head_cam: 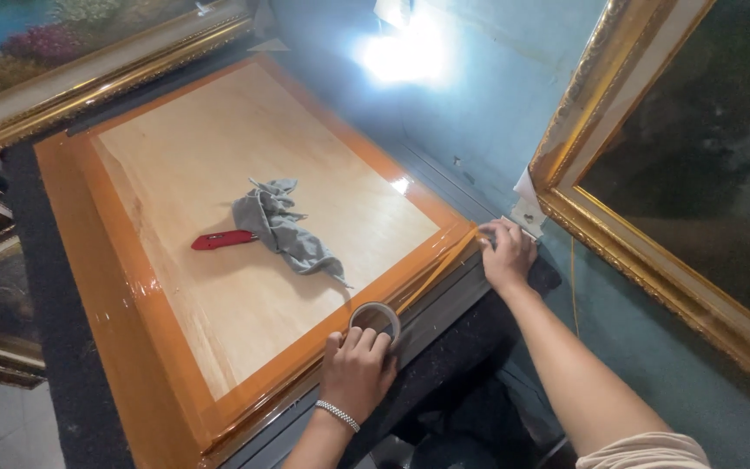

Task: Applying brown adhesive tape to the back of a picture frame to seal the backing, then cutting the tape and smoothing it with a cloth.

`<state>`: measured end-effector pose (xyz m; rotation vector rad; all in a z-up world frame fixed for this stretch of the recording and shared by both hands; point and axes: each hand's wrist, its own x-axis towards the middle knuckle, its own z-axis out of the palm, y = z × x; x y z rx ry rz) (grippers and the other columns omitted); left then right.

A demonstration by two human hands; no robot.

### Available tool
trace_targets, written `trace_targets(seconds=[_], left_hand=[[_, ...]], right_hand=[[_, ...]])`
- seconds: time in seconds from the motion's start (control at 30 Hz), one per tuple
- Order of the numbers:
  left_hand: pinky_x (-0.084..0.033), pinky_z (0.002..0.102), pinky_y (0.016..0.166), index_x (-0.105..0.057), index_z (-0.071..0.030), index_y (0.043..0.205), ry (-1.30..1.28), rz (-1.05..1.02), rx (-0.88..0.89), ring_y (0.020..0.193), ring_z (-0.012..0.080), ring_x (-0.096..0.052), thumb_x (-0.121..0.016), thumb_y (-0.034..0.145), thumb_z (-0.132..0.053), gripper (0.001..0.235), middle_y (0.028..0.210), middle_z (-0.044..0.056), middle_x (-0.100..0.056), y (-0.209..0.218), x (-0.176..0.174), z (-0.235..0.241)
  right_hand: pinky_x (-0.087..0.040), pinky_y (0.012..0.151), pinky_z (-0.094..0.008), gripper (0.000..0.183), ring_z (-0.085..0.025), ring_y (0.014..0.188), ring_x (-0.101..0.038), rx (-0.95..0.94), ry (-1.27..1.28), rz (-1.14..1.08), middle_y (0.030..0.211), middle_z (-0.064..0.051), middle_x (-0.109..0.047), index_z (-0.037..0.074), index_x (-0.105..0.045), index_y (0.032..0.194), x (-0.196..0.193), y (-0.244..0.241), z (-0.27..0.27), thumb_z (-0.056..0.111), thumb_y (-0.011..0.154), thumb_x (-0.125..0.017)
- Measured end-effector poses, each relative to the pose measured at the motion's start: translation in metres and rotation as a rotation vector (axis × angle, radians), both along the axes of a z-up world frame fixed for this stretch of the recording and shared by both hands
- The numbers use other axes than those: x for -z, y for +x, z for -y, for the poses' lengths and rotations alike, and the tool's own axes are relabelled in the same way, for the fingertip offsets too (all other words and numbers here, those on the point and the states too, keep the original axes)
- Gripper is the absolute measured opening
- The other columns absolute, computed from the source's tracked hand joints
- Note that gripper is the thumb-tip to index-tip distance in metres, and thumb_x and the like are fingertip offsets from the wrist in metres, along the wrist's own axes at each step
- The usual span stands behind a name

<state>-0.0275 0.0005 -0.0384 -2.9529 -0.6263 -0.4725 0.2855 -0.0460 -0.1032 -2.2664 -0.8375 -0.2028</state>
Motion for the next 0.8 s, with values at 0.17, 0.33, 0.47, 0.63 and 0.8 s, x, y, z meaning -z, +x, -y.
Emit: trace_targets(seconds=[0.17, 0.33, 0.47, 0.63, 0.8], left_hand=[[-0.031, 0.034, 0.069, -0.058, -0.018, 0.079, 0.034, 0.066, 0.02, 0.075, 0.0205, -0.053, -0.057, 0.074, -0.015, 0.006, 0.074, 0.0, -0.059, 0.001, 0.001, 0.002], [-0.031, 0.032, 0.068, -0.056, -0.018, 0.071, 0.115, 0.132, 0.009, 0.07, 0.0193, -0.054, -0.058, 0.079, -0.019, 0.007, 0.069, 0.001, -0.06, -0.011, -0.012, 0.001], [-0.032, 0.032, 0.062, -0.052, -0.018, 0.07, 0.171, 0.137, -0.039, 0.063, 0.0192, -0.051, -0.053, 0.08, -0.009, 0.014, 0.063, 0.0, -0.055, -0.069, -0.025, -0.015], [-0.032, 0.035, 0.067, -0.049, -0.021, 0.075, 0.192, 0.006, -0.165, 0.068, 0.0203, -0.05, -0.06, 0.075, -0.029, 0.014, 0.07, -0.002, -0.056, -0.184, -0.02, -0.032], [-0.032, 0.036, 0.066, -0.048, -0.021, 0.067, 0.242, 0.03, -0.276, 0.064, 0.0153, -0.052, -0.057, 0.07, -0.037, 0.018, 0.064, -0.005, -0.052, -0.271, -0.024, -0.026]], right_hand=[[-0.014, 0.097, -0.042, 0.046, -0.02, 0.116, -0.031, 0.098, -0.324, -0.266, 0.127, 0.016, -0.044, 0.036, -0.055, 0.112, -0.033, -0.022, -0.008, 0.012, 0.078, -0.036], [-0.013, 0.096, -0.048, 0.055, -0.021, 0.118, -0.03, 0.098, -0.372, -0.204, 0.131, 0.012, -0.04, 0.035, -0.05, 0.118, -0.037, -0.034, -0.007, 0.003, 0.078, -0.03], [-0.013, 0.095, -0.05, 0.058, -0.022, 0.115, -0.032, 0.108, -0.365, -0.173, 0.129, 0.01, -0.042, 0.039, -0.05, 0.116, -0.037, -0.034, -0.009, 0.003, 0.076, -0.03], [-0.011, 0.097, -0.05, 0.066, -0.029, 0.116, -0.032, 0.114, -0.399, -0.225, 0.132, 0.002, -0.039, 0.038, -0.045, 0.124, -0.048, -0.038, -0.013, 0.0, 0.073, -0.027], [-0.033, 0.062, -0.065, 0.04, -0.034, 0.099, -0.041, 0.408, 0.286, -0.11, 0.102, -0.009, -0.053, 0.02, -0.059, 0.102, -0.06, -0.086, -0.029, -0.003, 0.073, -0.043]])
